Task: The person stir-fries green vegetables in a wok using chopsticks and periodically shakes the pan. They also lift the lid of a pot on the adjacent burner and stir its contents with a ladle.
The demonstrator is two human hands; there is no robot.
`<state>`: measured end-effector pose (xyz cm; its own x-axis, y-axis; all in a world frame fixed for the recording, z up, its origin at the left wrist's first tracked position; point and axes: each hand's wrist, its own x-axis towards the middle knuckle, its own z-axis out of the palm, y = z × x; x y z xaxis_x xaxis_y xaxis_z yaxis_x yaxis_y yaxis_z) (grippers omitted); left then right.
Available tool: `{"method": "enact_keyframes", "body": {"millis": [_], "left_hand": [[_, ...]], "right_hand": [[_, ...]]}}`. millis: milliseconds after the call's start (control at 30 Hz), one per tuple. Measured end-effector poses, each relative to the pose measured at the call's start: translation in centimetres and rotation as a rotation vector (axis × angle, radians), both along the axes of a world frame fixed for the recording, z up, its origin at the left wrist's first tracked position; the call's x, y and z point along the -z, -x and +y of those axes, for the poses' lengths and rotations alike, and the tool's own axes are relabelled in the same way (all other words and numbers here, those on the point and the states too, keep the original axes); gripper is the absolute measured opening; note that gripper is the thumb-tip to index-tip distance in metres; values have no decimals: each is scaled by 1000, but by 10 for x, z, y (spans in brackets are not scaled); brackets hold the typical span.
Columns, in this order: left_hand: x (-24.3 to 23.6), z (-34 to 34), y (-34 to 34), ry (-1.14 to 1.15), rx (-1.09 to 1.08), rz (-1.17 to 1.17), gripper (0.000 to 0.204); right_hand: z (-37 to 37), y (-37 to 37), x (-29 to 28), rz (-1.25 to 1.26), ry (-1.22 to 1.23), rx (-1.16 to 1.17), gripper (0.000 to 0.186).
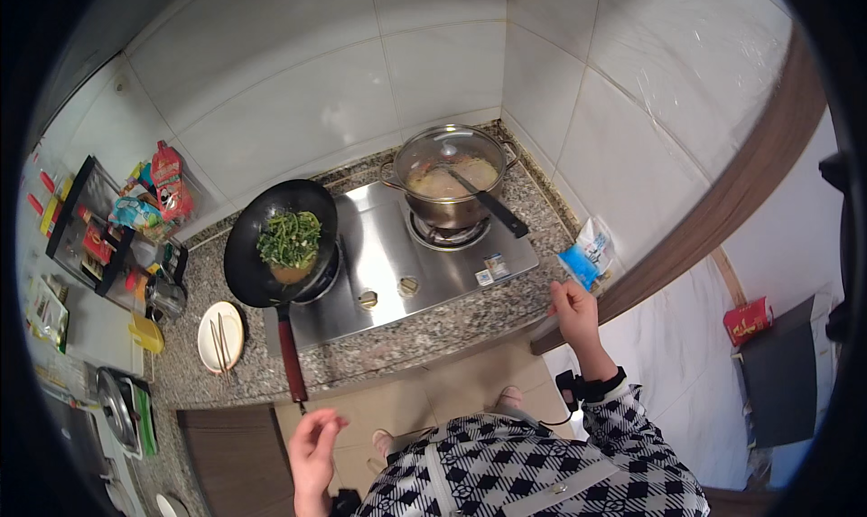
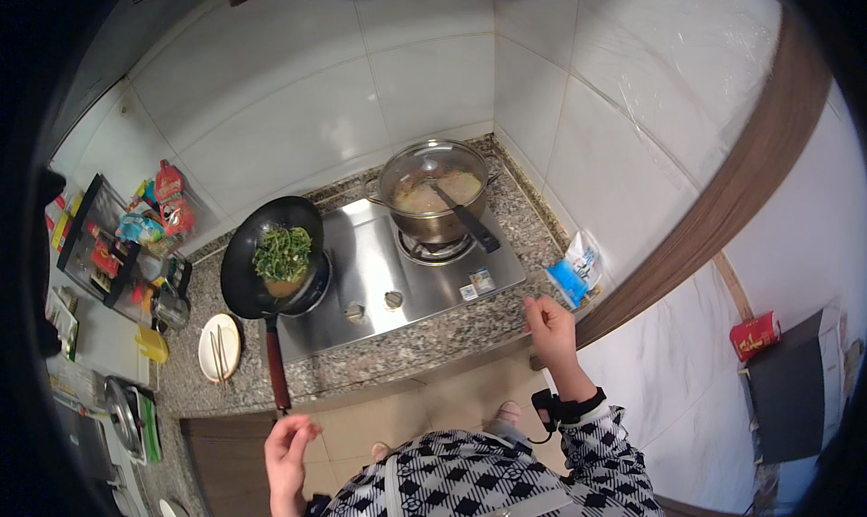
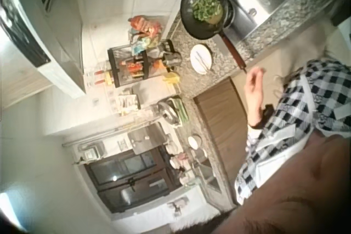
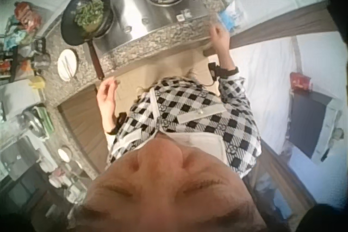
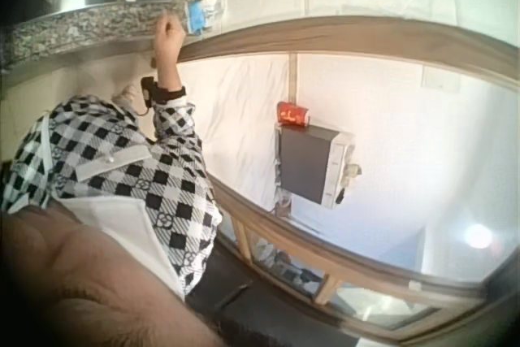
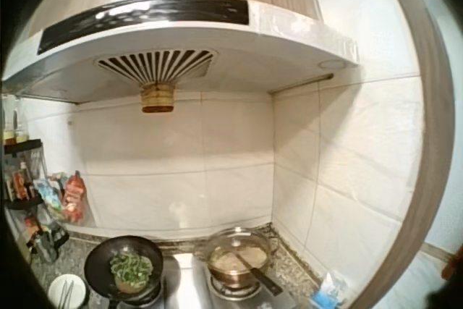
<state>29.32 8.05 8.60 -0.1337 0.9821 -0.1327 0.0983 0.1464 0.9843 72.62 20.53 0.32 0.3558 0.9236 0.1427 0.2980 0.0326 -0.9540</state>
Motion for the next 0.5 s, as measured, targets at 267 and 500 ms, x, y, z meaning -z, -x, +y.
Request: {"method": "enact_keyframes", "body": {"millis": [267,500], "left_hand": [[-56,182,-197,-410,489,621,23],[-52,349,-230,-597,375,1324,31]], "right_hand": [[15,-49,-24,-164,-55,-277,7],[-27,-81,-20,-298,96,-327,11]]}}
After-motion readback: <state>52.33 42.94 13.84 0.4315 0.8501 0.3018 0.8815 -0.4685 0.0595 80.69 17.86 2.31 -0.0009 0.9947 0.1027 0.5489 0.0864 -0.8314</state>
